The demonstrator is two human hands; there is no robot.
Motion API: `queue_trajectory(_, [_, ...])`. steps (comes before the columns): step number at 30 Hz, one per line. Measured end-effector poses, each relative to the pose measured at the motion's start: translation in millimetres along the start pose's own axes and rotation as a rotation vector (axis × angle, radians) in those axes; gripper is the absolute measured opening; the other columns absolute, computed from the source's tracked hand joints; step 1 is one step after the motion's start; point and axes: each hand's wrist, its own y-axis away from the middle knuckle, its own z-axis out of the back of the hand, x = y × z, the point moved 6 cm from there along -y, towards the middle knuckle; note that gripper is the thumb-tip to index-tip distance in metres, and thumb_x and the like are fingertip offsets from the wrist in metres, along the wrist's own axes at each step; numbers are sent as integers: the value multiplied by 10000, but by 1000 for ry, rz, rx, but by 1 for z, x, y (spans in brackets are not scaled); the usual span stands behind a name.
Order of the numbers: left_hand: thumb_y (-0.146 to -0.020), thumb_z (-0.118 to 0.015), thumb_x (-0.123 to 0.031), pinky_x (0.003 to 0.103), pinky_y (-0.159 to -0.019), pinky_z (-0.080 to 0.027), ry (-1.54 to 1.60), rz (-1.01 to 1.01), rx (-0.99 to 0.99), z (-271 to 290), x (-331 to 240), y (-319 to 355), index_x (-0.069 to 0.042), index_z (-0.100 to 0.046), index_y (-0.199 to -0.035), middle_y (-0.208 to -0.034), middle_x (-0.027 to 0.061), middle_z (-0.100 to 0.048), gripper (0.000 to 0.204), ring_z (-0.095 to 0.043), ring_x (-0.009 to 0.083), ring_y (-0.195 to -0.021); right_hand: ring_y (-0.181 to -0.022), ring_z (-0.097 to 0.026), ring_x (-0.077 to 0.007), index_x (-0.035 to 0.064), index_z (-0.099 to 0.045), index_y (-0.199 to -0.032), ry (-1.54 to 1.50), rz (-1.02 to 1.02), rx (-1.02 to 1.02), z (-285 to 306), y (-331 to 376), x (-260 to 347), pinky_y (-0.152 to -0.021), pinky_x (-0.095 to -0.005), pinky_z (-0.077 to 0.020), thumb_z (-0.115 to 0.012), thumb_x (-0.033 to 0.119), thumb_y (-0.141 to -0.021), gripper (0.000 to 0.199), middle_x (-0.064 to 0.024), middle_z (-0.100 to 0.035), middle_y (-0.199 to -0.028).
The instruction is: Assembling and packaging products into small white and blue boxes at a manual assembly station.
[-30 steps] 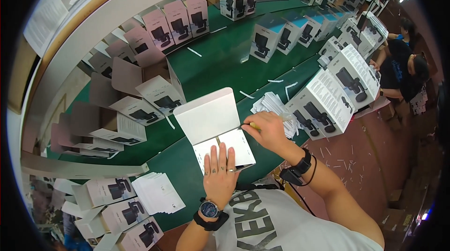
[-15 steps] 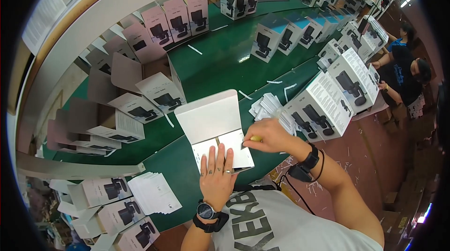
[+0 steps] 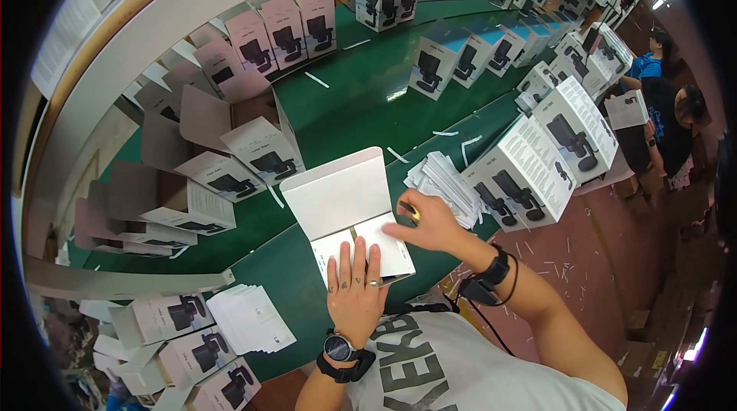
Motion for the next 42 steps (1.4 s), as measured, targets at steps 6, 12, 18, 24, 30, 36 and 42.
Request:
queue_trajectory(6, [-809, -821, -280, 593, -1207, -308, 28, 16, -4, 7, 13, 6, -56, -505, -1528, -1626, 185, -433, 817, -385, 429, -1503, -682, -696, -315, 56, -697, -869, -150, -232, 242, -4, 51, -23, -655, -372, -541, -789, 271, -830, 237, -99, -714, -760])
queue_trajectory(12, [-795, -825, -261, 593, -1195, -328, 27, 2, -15, 14, 17, 12, -27, -537, -1467, -1589, 221, -450, 768, -396, 451, -1484, -761, -686, -303, 39, -724, -993, 419, -194, 417, 11, 124, -75, -681, -384, -537, -791, 238, -878, 240, -125, -703, -848])
queue_trajectory(18, [-836, -766, -216, 546, -1202, -357, -2, -15, -44, 15, 6, 14, 18, -533, -1430, -1482, 260, -503, 680, -453, 450, -1419, -840, -688, -342, 78, -739, -1122, 116, 284, 37, 12, 53, 63, -751, -470, -540, -719, 175, -921, 224, -125, -701, -900])
queue_trajectory(24, [-909, -652, -175, 516, -1201, -370, -131, -27, 28, 10, 1, 28, 56, -531, -1416, -1441, 281, -529, 570, -494, 432, -1382, -803, -686, -286, 107, -714, -974, 182, 637, -122, -66, 6, 119, -699, -401, -530, -775, 130, -837, 152, -47, -694, -891])
queue_trajectory(30, [-932, -585, -158, 508, -1208, -358, -111, -31, 76, 4, 0, 40, 56, -550, -1406, -1413, 286, -552, 522, -503, 433, -1384, -844, -689, -271, 110, -707, -938, 123, 659, -23, -93, 6, 112, -709, -405, -535, -790, 170, -797, 175, -28, -684, -886])
queue_trajectory(36, [-871, -728, -237, 540, -1193, -369, -69, -44, 97, -5, 1, 45, 52, -531, -1415, -1368, 289, -573, 646, -516, 470, -1347, -850, -680, -286, 108, -698, -937, 53, 589, 102, -94, 5, 123, -708, -427, -533, -794, 232, -785, 219, -44, -649, -873])
queue_trajectory(42, [-919, -593, -140, 501, -1206, -368, -75, -59, 99, 4, 12, 49, 26, -543, -1430, -1414, 236, -575, 540, -517, 412, -1379, -849, -697, -328, 76, -707, -952, 42, 514, 150, -100, 5, 120, -733, -425, -558, -800, 239, -748, 276, -93, -699, -917])
